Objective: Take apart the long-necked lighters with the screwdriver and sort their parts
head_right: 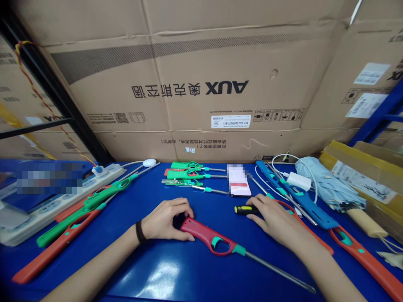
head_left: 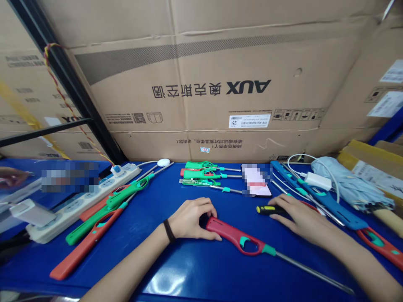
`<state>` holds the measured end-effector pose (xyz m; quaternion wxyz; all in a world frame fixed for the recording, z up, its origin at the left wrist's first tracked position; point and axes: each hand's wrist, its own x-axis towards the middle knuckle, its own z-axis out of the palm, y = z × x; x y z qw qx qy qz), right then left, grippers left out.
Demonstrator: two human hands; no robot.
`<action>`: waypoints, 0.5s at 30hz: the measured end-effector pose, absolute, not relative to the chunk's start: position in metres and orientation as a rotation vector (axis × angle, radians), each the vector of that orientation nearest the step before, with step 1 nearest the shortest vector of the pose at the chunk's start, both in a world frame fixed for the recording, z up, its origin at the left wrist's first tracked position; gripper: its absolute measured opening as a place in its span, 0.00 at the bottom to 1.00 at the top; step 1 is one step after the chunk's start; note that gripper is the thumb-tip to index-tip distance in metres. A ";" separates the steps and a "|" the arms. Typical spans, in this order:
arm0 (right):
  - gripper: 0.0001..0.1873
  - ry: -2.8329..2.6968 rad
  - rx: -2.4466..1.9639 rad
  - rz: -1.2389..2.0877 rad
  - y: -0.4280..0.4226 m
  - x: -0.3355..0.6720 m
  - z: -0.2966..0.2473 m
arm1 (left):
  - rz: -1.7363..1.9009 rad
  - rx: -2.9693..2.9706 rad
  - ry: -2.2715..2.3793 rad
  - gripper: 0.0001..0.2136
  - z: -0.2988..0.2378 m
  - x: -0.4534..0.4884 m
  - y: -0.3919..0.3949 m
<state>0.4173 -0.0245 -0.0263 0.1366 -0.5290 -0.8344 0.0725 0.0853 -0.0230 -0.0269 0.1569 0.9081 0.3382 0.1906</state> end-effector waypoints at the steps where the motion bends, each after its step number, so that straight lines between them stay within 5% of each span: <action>1: 0.14 -2.417 -1.491 0.174 -0.026 0.413 -0.025 | 0.557 2.588 0.970 0.22 -0.028 0.086 -0.023; 4: 0.14 -2.215 -1.397 0.223 -0.035 0.377 -0.012 | 0.586 2.563 0.993 0.24 -0.033 0.089 -0.023; 9: 0.16 -1.652 -0.902 0.911 -0.041 0.293 0.011 | 0.565 2.583 1.022 0.28 -0.037 0.086 -0.020; 15: 0.16 -1.630 -0.750 1.134 -0.027 0.253 -0.010 | 0.543 2.629 1.058 0.28 -0.035 0.081 -0.018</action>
